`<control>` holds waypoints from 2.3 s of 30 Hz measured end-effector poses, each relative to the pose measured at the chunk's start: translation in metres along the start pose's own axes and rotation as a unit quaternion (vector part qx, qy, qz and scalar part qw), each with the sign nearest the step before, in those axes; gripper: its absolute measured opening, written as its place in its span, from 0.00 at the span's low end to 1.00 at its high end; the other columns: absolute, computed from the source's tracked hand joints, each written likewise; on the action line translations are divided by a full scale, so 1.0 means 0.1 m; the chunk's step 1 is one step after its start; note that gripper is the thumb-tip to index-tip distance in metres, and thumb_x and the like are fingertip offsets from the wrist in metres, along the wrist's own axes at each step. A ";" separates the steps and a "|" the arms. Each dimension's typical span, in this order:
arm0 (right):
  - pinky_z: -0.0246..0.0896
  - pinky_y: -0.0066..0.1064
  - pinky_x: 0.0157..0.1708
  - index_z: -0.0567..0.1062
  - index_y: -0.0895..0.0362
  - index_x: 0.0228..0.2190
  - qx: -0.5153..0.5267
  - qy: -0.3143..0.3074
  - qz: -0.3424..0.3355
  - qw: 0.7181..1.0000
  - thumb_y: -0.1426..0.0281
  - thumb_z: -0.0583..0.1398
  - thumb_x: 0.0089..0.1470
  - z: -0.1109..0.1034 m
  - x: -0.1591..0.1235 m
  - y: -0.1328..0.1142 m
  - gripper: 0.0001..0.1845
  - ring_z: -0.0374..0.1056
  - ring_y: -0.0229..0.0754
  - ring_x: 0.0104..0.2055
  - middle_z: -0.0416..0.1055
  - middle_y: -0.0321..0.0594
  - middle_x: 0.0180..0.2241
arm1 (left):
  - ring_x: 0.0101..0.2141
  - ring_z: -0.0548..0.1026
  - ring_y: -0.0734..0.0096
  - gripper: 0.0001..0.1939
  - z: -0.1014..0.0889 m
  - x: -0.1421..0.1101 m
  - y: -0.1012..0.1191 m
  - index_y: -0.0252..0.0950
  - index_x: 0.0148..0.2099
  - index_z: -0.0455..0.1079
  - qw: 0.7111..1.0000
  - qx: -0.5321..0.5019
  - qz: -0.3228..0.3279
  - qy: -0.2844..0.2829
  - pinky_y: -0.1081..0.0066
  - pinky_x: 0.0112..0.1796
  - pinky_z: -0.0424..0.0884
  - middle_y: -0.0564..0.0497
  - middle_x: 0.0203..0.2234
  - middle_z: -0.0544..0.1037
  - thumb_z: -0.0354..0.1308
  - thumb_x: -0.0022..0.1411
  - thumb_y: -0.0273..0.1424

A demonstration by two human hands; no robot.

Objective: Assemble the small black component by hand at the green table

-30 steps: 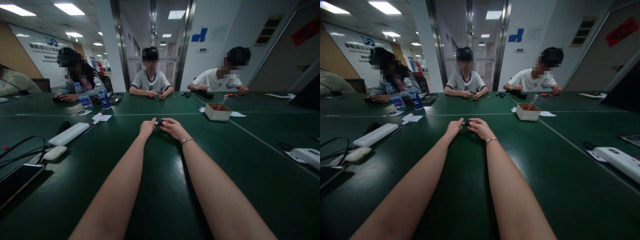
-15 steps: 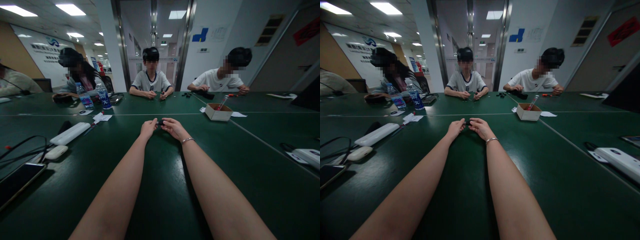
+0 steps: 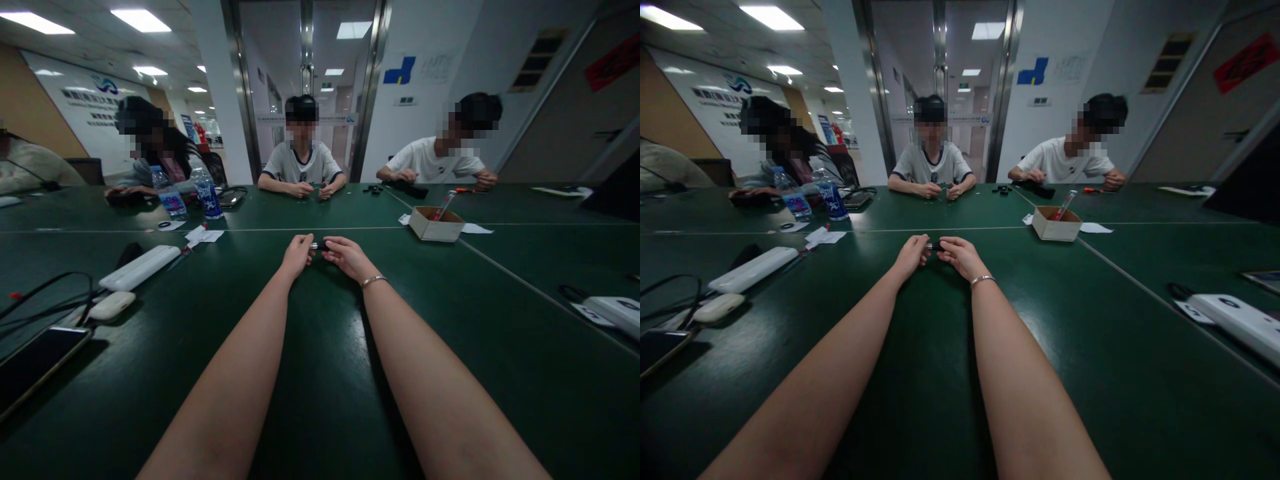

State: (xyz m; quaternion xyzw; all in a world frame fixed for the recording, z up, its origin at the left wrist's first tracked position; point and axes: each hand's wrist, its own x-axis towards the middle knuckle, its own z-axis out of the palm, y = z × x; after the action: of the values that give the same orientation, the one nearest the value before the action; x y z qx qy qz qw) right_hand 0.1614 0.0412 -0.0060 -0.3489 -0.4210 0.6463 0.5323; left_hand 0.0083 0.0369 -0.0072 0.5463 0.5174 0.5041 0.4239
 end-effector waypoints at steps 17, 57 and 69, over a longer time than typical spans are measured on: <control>0.72 0.23 0.27 0.76 0.59 0.31 0.003 -0.014 -0.006 1.000 0.82 0.65 0.51 -0.01 0.01 0.01 0.07 0.73 0.36 0.27 0.75 0.38 0.27 | 0.24 0.67 0.76 0.10 0.01 0.04 -0.04 0.36 0.44 0.65 0.999 0.035 0.012 0.016 0.78 0.25 0.61 0.52 0.28 0.70 0.51 0.63 0.35; 0.70 0.26 0.29 0.75 0.60 0.32 0.003 -0.007 -0.002 1.000 0.83 0.64 0.50 0.00 0.00 0.01 0.08 0.73 0.38 0.28 0.74 0.39 0.28 | 0.24 0.66 0.77 0.12 0.02 -0.03 0.02 0.34 0.47 0.68 0.999 0.043 0.015 -0.005 0.79 0.21 0.60 0.50 0.30 0.71 0.50 0.63 0.30; 0.71 0.26 0.30 0.75 0.59 0.33 0.000 -0.012 -0.005 1.000 0.82 0.65 0.49 -0.03 0.02 0.02 0.09 0.73 0.37 0.29 0.74 0.39 0.28 | 0.32 0.72 0.72 0.11 0.01 -0.03 0.01 0.34 0.45 0.70 0.999 0.024 0.037 -0.008 0.80 0.23 0.65 0.48 0.32 0.73 0.55 0.58 0.25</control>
State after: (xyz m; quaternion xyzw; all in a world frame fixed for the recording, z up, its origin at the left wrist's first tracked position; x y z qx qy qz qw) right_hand 0.1628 0.0430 -0.0087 -0.3390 -0.4293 0.6478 0.5302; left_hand 0.0098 0.0340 -0.0069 0.5787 0.5055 0.5028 0.3958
